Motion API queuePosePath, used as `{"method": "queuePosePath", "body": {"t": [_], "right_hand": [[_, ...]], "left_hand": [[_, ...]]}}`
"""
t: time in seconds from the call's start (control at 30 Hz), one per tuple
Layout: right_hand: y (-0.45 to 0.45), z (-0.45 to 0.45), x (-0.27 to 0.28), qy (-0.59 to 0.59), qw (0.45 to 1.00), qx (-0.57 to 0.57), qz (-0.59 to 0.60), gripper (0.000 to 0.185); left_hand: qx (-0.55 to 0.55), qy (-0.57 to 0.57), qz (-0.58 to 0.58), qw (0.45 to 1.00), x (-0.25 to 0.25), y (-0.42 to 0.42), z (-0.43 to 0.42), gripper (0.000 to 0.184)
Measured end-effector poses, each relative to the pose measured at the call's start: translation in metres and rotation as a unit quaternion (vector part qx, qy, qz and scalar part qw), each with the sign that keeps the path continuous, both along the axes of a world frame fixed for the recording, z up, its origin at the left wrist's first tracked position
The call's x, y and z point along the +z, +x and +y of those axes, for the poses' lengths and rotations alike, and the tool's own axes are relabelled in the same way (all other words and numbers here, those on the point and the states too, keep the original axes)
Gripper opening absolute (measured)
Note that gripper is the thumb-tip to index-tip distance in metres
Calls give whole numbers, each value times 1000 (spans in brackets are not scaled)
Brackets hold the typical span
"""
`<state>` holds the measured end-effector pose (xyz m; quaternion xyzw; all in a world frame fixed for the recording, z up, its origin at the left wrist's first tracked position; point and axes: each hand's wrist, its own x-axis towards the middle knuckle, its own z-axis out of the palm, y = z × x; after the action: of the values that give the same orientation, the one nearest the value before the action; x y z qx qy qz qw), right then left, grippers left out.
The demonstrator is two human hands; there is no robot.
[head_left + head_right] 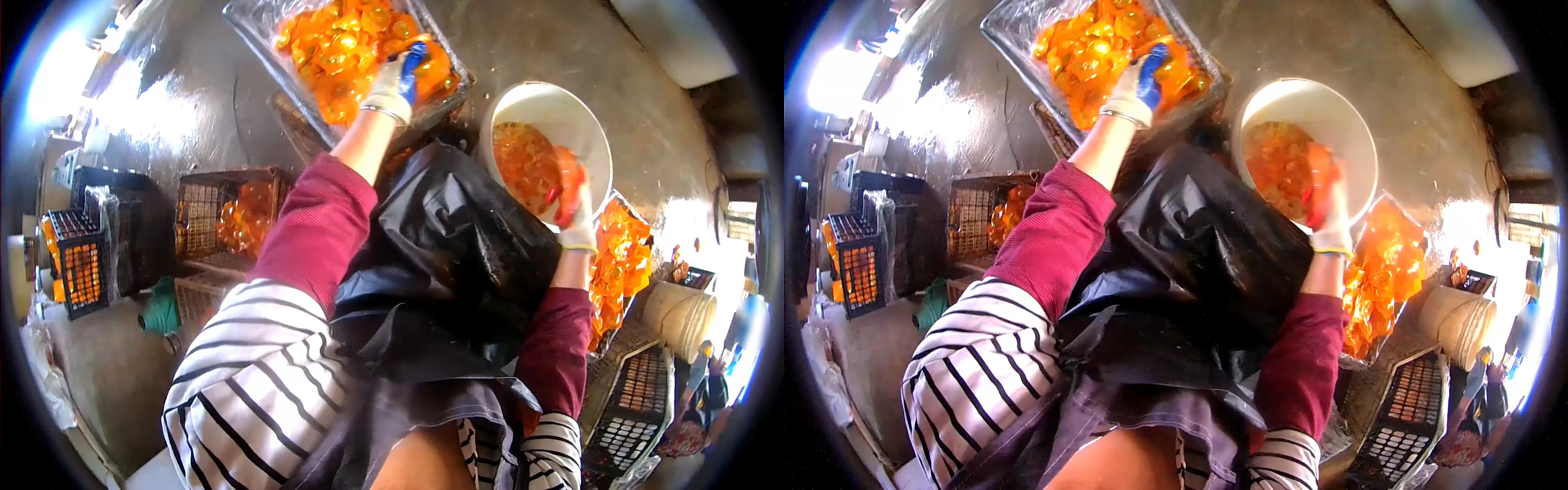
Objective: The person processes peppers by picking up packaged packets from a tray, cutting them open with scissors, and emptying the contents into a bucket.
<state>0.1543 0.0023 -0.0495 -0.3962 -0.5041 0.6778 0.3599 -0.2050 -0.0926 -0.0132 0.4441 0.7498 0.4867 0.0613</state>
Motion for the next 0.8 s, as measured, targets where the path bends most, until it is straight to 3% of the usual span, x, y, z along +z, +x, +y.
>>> {"method": "queuePosePath", "body": {"t": [0.03, 0.07, 0.1, 0.13, 0.17, 0.2, 0.23, 0.27, 0.37, 0.4, 0.43, 0.5, 0.53, 0.6, 0.7, 0.8], "right_hand": [[-12, -11, 16, -19, 998, -16, -56, 38], [-25, -23, 31, -41, 993, -30, -109, 36], [-39, -37, 66, 0, 962, 32, -272, 36], [-42, -44, 65, -42, 983, 20, -178, 35], [-44, -48, 57, -82, 993, 9, -82, 34], [-43, -48, 43, -118, 993, -2, 16, 32], [-35, -35, 19, 27, 995, 57, -75, 30], [-26, -23, -3, 177, 967, 87, -161, 29], [-23, -31, 13, 228, 930, 64, -280, 30], [-22, -34, 24, 80, 978, 72, -179, 32], [-21, -34, 32, 28, 979, 64, -192, 32], [-20, -35, 46, -73, 973, 52, -215, 33], [-21, -40, 50, -66, 985, 30, -156, 34], [-20, -34, 39, -16, 979, 33, -202, 33], [-14, -7, -27, 96, 980, -5, -173, 31], [-17, -13, -13, 103, 975, 2, -197, 37]], "left_hand": [[-1, -59, -123, 991, 11, 14, 18, 37], [-23, -39, -122, 992, 13, 33, 33, 40], [-47, -20, -122, 991, 15, 55, 44, 42], [-33, -78, -190, 978, 49, 85, 44, 47], [-27, -106, -168, 980, 54, 103, 49, 50], [-61, -63, -190, 978, 44, 116, 56, 53], [-94, -22, -212, 972, 34, 128, 61, 56], [-96, -44, -305, 946, 45, 144, 56, 61], [-181, -43, -286, 940, 34, 158, 58, 69], [-212, -25, -299, 930, 24, 160, 62, 72], [-203, -28, -350, 914, 32, 162, 61, 66], [-217, 10, -471, 855, 26, 162, 68, 55], [-239, 47, -541, 805, 13, 161, 77, 51], [-295, 108, -635, 706, -14, 158, 93, 45], [-266, -33, -549, 792, 16, 160, 68, 43], [-317, -73, -352, 877, -30, 154, 88, 42]]}}
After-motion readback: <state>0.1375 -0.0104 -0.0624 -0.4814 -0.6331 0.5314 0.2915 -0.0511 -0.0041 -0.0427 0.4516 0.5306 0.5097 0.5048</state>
